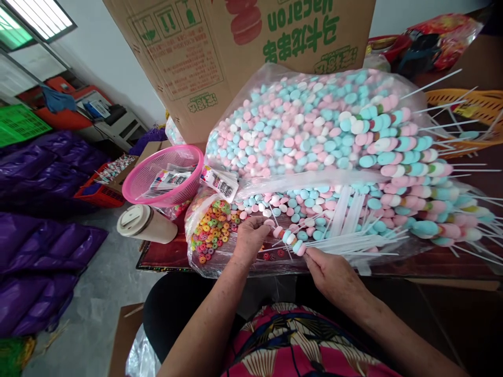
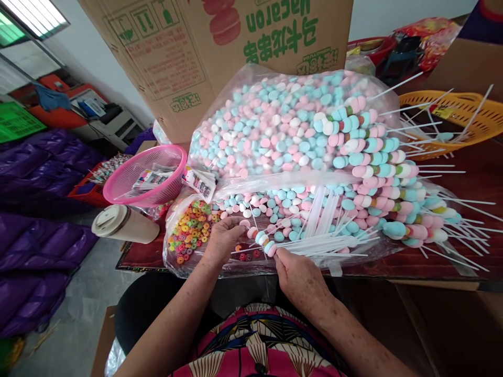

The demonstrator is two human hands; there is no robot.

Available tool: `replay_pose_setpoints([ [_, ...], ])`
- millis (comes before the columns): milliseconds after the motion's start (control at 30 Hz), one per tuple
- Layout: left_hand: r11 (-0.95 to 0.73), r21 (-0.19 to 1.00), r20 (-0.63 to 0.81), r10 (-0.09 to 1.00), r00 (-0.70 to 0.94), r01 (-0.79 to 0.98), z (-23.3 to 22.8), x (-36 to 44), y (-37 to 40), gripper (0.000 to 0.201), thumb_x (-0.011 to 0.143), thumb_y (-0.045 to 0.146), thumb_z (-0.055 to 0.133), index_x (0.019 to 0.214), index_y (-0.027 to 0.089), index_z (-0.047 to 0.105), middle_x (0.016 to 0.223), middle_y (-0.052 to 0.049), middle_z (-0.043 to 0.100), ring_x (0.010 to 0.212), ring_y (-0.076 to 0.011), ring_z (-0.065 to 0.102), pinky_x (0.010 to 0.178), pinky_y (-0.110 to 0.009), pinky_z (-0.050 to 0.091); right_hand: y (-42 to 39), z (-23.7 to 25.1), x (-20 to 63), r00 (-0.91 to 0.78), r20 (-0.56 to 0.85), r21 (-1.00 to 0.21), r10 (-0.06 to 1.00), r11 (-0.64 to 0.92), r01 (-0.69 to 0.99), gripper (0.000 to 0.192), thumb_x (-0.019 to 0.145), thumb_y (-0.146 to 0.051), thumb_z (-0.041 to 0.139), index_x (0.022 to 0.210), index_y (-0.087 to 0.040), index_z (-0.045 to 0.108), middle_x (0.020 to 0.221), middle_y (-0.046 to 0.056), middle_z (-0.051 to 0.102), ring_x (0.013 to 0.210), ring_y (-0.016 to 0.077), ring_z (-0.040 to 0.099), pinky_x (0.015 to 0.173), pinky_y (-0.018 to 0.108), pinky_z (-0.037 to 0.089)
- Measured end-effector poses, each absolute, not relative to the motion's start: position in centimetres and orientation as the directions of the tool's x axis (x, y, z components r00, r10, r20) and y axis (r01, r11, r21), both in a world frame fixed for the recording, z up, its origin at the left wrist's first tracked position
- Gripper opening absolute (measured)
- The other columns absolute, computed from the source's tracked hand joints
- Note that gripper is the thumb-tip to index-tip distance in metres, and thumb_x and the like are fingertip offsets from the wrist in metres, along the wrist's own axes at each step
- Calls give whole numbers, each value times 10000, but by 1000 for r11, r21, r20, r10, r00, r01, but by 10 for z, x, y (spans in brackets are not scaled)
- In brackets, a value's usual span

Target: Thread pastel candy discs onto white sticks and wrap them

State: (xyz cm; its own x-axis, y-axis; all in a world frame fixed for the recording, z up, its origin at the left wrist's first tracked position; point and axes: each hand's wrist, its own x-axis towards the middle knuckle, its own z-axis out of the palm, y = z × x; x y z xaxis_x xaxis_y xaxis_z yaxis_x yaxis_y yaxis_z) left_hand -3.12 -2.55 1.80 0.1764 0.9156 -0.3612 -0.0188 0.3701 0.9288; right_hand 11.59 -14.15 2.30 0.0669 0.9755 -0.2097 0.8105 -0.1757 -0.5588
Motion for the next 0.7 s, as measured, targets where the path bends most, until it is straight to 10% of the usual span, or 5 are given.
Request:
replay_pose_setpoints([
  [533, -122, 902, -33, 937, 348, 414, 9, -37, -32, 158, 683, 166, 568, 799, 165, 675, 708, 9, 659, 634, -107, 565, 607, -202, 437, -137, 28, 116, 37, -317, -415, 948, -174, 893, 271, 909, -230, 345, 887, -191, 612, 808, 96, 699, 714, 216, 615, 560, 293, 212],
  [700, -157, 909, 20, 942, 336, 386, 6, -43, -35, 190, 694, 138, 537, 800, 179, 689, 695, 17, 648, 653, -114, 562, 651, -208, 439, -133, 20, 109, 11, -267, -532, 964, -157, 832, 274, 894, -235, 335, 839, -197, 601, 745, 72, 678, 664, 181, 575, 571, 274, 250],
])
